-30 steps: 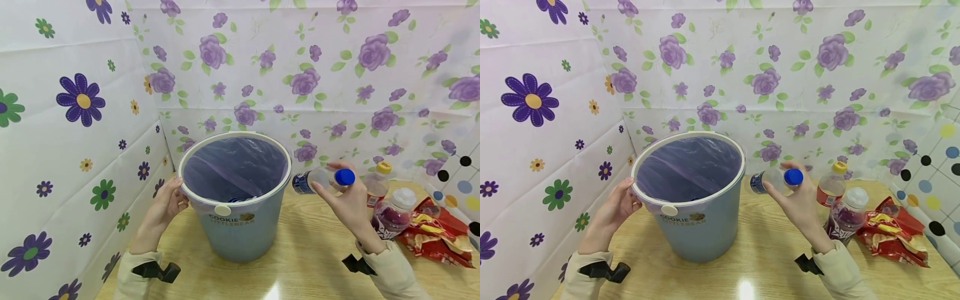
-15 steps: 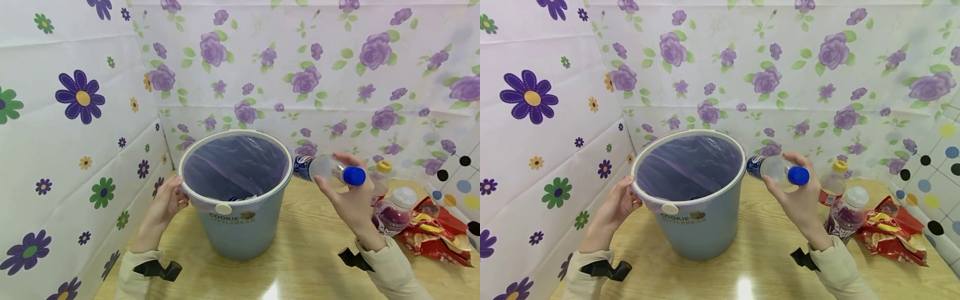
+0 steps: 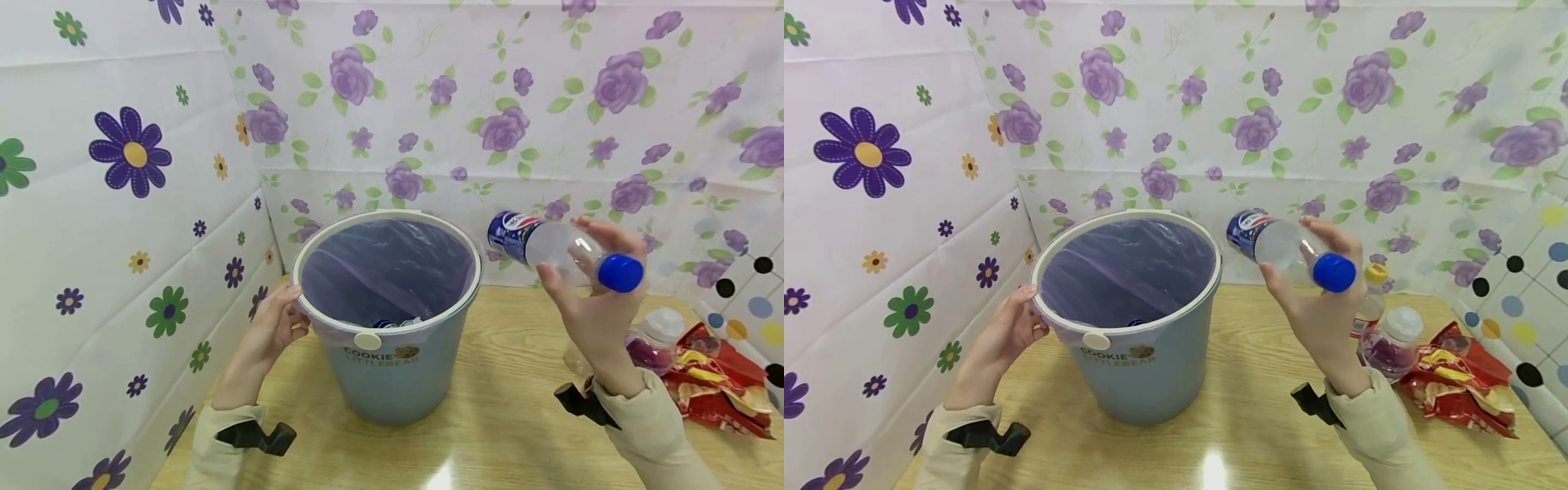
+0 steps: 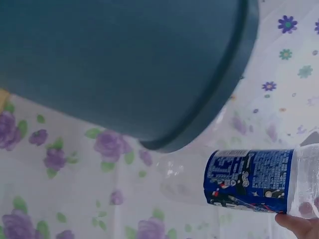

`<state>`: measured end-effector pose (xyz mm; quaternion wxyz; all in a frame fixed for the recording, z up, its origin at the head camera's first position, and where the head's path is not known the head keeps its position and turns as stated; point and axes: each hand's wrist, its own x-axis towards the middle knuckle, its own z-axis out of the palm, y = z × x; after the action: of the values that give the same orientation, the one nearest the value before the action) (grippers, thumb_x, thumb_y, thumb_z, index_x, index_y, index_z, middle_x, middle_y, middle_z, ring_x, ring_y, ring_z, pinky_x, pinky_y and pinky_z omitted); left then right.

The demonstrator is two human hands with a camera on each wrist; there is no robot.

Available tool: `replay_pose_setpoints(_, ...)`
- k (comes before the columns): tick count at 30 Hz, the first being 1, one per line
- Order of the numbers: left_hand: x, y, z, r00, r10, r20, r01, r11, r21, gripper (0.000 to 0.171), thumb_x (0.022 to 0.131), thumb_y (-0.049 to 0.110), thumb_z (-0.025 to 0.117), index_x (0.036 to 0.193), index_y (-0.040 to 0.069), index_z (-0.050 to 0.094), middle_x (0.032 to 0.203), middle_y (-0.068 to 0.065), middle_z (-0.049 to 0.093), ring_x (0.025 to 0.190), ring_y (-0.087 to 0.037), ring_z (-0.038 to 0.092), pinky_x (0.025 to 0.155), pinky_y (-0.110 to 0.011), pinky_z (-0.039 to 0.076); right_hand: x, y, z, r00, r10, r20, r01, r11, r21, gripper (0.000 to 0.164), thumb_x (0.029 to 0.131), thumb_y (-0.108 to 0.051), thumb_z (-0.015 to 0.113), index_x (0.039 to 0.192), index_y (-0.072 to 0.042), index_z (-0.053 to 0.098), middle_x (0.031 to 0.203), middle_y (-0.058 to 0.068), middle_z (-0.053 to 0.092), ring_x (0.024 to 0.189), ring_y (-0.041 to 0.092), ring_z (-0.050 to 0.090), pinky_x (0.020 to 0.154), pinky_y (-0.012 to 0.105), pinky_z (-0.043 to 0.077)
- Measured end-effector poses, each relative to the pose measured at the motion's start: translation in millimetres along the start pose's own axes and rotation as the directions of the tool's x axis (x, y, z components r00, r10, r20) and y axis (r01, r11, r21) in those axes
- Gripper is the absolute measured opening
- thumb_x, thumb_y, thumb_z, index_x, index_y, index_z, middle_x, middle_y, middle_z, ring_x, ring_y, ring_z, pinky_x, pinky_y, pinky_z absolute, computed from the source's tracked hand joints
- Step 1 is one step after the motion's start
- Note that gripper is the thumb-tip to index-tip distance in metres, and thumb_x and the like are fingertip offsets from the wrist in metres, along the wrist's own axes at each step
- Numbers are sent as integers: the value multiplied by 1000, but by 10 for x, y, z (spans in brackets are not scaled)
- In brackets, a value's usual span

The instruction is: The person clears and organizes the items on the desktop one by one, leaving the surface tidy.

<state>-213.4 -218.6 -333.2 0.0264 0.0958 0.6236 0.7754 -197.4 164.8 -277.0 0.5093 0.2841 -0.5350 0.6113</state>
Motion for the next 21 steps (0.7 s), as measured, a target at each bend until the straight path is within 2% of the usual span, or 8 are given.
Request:
replay_pose_setpoints(2,4,22,2,1000,-2,3,2,1000,0,15,98,24,43,96,20,57,69,10,57,64,-4,52,60,-18,45,59,-43,59,1000,0,-13,2,991,132,60,70,-3,84,115,13,47,115,15,61,112,28,60,87,25,55)
replay_pose_setpoints(4,2,45,4,1000,-15,-1,15,1000,-5,14,98,24,44,96,19,57,69,10,57,64,-4,53,60,-18,45,90,-61,117,999,-11,31,4,977,215,63,70,-5,85,116,12,45,116,18,61,112,29,60,86,26,55)
replay_pose_setpoints(6,-8,68,3,999,-36,-9,36,999,-5,12,97,24,45,96,19,56,70,9,57,65,-5,52,61,-19,46,88,-62,174,991,-23,129,-10,968,252,66,75,-10,83,121,11,40,119,19,61,114,29,60,88,27,55)
replay_pose_setpoints(8,-21,91,6,998,-52,-35,52,999,7,12,97,25,47,95,19,56,70,8,56,65,-5,52,61,-19,46,64,-49,218,965,-30,261,-33,972,235,68,82,-17,77,126,11,34,124,17,59,118,28,58,91,28,54)
replay_pose_setpoints(11,-36,130,26,995,-60,-84,65,996,56,11,98,26,48,96,19,55,71,8,56,66,-6,53,62,-19,47,13,-16,260,901,-22,434,-45,989,143,70,91,-28,64,133,11,24,133,14,53,126,26,52,98,28,50)
replay_pose_setpoints(14,-31,166,60,990,-53,-130,68,992,108,12,99,29,47,100,18,53,71,9,56,66,-5,53,62,-19,48,-20,18,264,843,32,537,-33,999,-8,62,99,-28,50,139,7,19,135,17,50,129,22,50,101,24,47)
replay_pose_setpoints(17,-21,192,94,986,-52,-161,77,986,151,16,99,31,48,105,16,49,71,10,55,66,-5,53,63,-19,48,-47,41,228,797,144,587,-61,985,-159,50,103,-14,40,146,-2,17,136,19,48,129,15,49,100,19,45)
replay_pose_setpoints(21,-15,191,114,985,-47,-169,76,982,171,18,96,25,53,108,13,44,70,10,55,66,-4,54,63,-19,49,-73,49,97,772,286,567,-125,944,-306,56,99,3,42,149,-10,22,139,16,48,127,5,48,95,11,45)
